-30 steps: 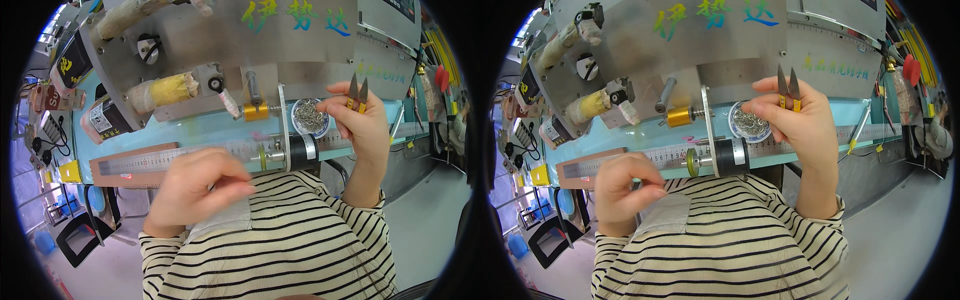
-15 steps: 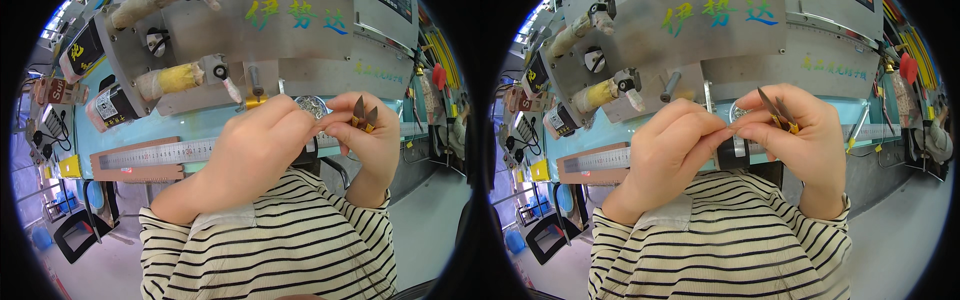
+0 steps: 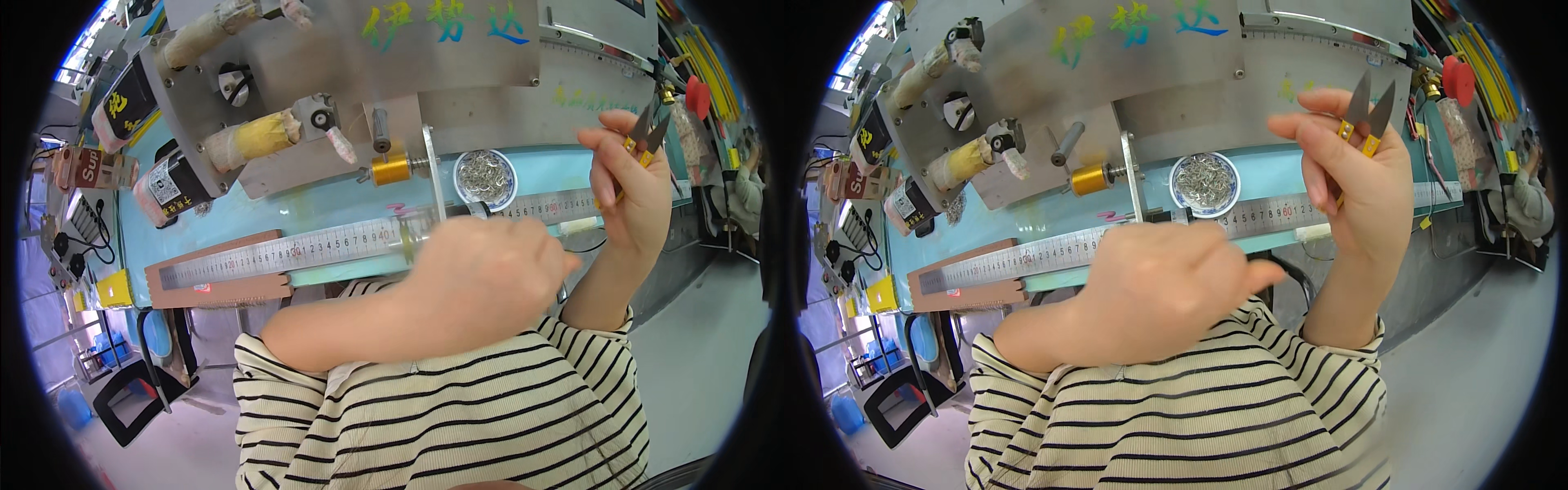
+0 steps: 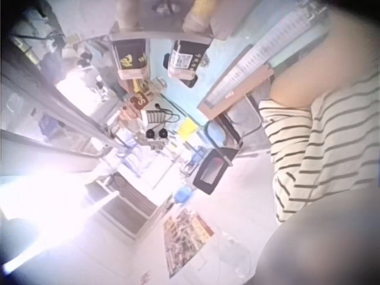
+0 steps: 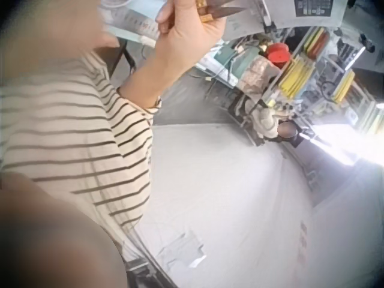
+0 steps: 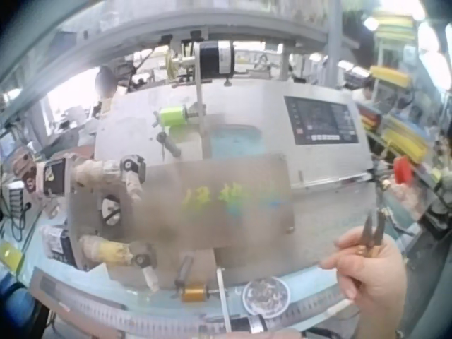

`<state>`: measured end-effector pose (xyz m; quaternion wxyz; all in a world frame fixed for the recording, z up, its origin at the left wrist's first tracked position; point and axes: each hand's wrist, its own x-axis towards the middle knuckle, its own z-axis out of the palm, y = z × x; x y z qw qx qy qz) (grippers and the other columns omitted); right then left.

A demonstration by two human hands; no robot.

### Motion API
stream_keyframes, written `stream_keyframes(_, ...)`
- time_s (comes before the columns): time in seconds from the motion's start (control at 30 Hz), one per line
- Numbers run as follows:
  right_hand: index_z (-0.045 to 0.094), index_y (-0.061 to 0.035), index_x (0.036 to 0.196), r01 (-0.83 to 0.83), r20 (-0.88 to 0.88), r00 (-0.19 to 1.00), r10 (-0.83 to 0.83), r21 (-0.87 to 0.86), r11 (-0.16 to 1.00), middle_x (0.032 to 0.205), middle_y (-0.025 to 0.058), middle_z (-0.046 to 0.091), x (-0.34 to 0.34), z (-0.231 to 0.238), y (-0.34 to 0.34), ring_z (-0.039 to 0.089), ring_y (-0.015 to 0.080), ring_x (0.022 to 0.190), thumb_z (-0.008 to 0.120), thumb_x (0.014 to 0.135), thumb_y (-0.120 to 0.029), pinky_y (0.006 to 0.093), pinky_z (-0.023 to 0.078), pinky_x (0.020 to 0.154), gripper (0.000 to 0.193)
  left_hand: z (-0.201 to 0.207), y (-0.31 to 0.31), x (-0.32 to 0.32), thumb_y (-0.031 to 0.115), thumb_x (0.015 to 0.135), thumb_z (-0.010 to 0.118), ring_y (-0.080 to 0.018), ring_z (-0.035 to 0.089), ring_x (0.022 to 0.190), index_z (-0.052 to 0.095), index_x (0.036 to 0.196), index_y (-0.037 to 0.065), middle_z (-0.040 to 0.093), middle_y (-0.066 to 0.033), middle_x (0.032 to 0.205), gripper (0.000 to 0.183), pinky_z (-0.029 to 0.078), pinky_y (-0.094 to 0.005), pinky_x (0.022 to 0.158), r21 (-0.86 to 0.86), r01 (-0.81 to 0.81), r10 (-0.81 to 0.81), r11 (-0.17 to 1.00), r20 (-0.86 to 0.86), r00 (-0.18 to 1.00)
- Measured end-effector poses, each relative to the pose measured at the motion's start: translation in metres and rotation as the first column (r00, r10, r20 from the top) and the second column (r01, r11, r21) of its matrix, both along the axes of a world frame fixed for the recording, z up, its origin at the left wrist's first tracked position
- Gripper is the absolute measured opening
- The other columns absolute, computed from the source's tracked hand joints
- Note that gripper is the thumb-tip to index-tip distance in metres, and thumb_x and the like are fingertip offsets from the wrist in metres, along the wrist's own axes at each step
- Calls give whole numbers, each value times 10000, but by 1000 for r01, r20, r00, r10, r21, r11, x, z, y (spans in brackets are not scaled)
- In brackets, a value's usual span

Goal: The person repeatedly threads a thin wire through a small metal component, secures it with a crimping tool, and cuts the excess wire. The process is repeated multiple times with the same type of component.

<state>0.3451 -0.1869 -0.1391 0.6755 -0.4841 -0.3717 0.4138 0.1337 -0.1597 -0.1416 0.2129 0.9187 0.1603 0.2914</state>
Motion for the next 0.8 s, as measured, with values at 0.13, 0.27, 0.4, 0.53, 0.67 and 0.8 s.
stream_keyframes(0.13,584,34,1112,-199,-170,963,209,76,977,865,220,699,-1,5,-14,462,63,395,616,836,40,170,322,350,278,15,1,-7,78,783,715,-183,568,576,640,886,18,543,-70,716,141,473,-295,523,-433,206,-200,878,60,978)
stream_keyframes(0.27,587,41,1106,-454,-285,823,490,188,871,825,220,702,-21,6,-20,434,57,361,635,781,93,170,329,335,333,18,16,-29,50,838,705,-95,582,666,623,988,-13,592,-50,806,182,466,-220,583,-870,265,-175,415,210,962)
stream_keyframes(0.4,619,31,1126,-586,-213,761,613,181,790,816,180,717,-50,9,-18,462,39,416,672,752,91,163,339,357,383,6,10,-30,140,800,792,-1,439,596,577,754,45,533,55,666,239,336,-188,505,-902,397,20,168,405,914)
stream_keyframes(0.53,621,8,1187,-604,-232,753,616,128,786,851,131,726,-70,14,-13,484,20,495,711,732,76,153,358,402,468,1,8,-30,110,759,821,-8,451,609,557,753,62,533,54,684,269,346,-189,523,-860,476,71,186,495,866)
stream_keyframes(0.67,588,-16,1258,-522,-239,806,541,145,841,1014,110,707,-81,11,-8,481,6,560,733,722,83,136,378,499,564,7,11,-37,84,733,834,-29,488,624,563,762,70,563,38,713,273,374,-204,536,-857,406,105,318,457,883)
stream_keyframes(0.8,552,64,1187,-455,-225,853,471,124,882,1069,188,616,-82,4,-3,468,63,583,793,668,19,192,355,518,574,12,19,-48,72,721,837,-48,517,620,569,720,68,587,13,716,268,387,-215,532,-804,337,122,490,446,887)
